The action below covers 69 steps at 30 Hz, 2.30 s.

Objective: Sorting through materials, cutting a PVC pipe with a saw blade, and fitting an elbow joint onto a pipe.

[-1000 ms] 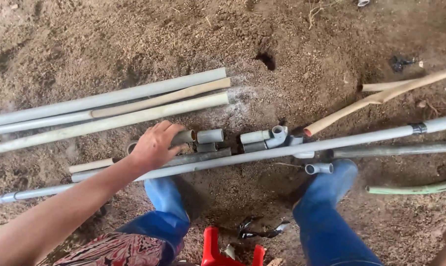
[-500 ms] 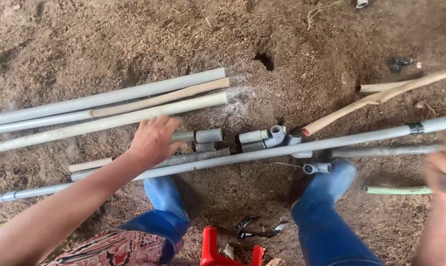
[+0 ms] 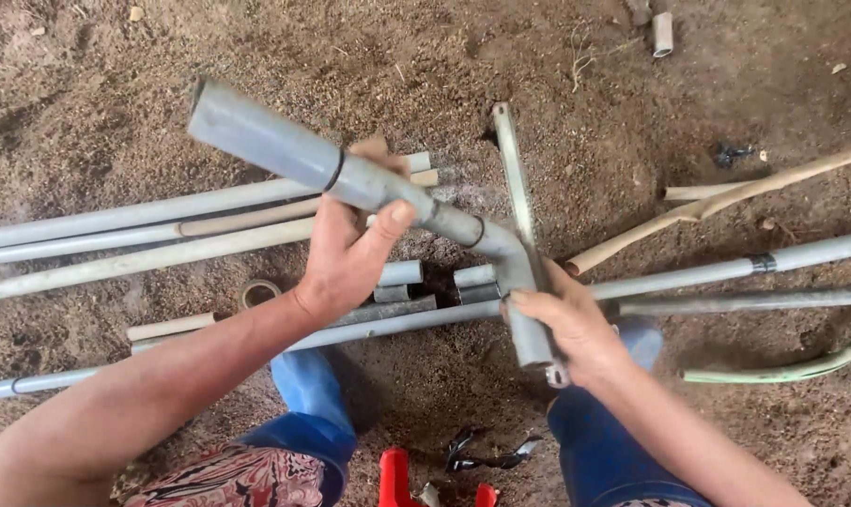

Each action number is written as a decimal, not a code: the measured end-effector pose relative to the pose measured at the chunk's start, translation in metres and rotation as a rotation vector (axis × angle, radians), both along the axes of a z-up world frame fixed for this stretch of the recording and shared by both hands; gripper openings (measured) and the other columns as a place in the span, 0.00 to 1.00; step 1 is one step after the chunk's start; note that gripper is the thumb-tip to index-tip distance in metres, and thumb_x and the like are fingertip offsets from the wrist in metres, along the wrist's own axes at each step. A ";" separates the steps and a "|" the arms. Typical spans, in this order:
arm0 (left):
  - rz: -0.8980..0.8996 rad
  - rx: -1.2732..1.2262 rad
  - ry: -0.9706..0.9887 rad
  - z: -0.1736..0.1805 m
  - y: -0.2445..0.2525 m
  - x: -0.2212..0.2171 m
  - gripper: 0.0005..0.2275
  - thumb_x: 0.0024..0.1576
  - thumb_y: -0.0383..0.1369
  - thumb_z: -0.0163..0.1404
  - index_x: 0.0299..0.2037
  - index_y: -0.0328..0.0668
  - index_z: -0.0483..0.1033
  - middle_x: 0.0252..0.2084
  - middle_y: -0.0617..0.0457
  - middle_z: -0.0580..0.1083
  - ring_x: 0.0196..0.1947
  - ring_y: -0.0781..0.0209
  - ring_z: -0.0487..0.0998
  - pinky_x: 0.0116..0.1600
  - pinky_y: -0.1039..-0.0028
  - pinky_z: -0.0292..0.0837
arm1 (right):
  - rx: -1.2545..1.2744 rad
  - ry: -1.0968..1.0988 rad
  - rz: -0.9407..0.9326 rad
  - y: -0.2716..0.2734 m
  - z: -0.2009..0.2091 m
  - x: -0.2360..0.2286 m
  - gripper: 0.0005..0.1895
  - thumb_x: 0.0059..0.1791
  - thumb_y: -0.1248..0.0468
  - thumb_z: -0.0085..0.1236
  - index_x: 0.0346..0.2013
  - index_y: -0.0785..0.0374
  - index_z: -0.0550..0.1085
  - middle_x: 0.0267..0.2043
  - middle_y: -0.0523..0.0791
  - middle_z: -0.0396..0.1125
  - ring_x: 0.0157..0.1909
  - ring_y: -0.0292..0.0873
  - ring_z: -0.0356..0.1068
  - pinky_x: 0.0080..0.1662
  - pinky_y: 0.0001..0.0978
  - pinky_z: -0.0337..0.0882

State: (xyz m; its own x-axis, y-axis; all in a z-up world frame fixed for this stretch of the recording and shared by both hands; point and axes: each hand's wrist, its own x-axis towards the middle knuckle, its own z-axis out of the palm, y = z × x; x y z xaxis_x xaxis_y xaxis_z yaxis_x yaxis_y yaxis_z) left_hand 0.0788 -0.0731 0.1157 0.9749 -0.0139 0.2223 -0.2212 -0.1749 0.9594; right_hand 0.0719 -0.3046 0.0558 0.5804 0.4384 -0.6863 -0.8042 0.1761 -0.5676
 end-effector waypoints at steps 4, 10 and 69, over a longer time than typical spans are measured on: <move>-0.009 -0.069 0.120 0.007 0.009 0.003 0.09 0.59 0.34 0.41 0.44 0.37 0.63 0.40 0.43 0.71 0.44 0.48 0.76 0.54 0.59 0.72 | -0.269 -0.190 0.140 0.002 -0.016 -0.022 0.36 0.40 0.59 0.59 0.56 0.76 0.60 0.35 0.60 0.65 0.34 0.51 0.69 0.37 0.49 0.73; -0.114 0.659 0.360 0.036 0.038 0.020 0.23 0.48 0.36 0.58 0.47 0.32 0.63 0.34 0.39 0.70 0.33 0.45 0.76 0.35 0.57 0.74 | -0.311 -0.252 0.009 -0.016 -0.014 -0.006 0.21 0.49 0.67 0.46 0.54 0.75 0.59 0.15 0.42 0.52 0.11 0.32 0.51 0.14 0.22 0.57; -0.259 1.528 0.110 -0.113 0.094 -0.050 0.27 0.51 0.42 0.50 0.63 0.56 0.60 0.39 0.49 0.67 0.35 0.50 0.75 0.41 0.61 0.72 | -0.340 -0.473 0.094 -0.030 -0.010 -0.017 0.27 0.49 0.69 0.42 0.62 0.75 0.51 0.25 0.55 0.62 0.14 0.32 0.54 0.15 0.23 0.60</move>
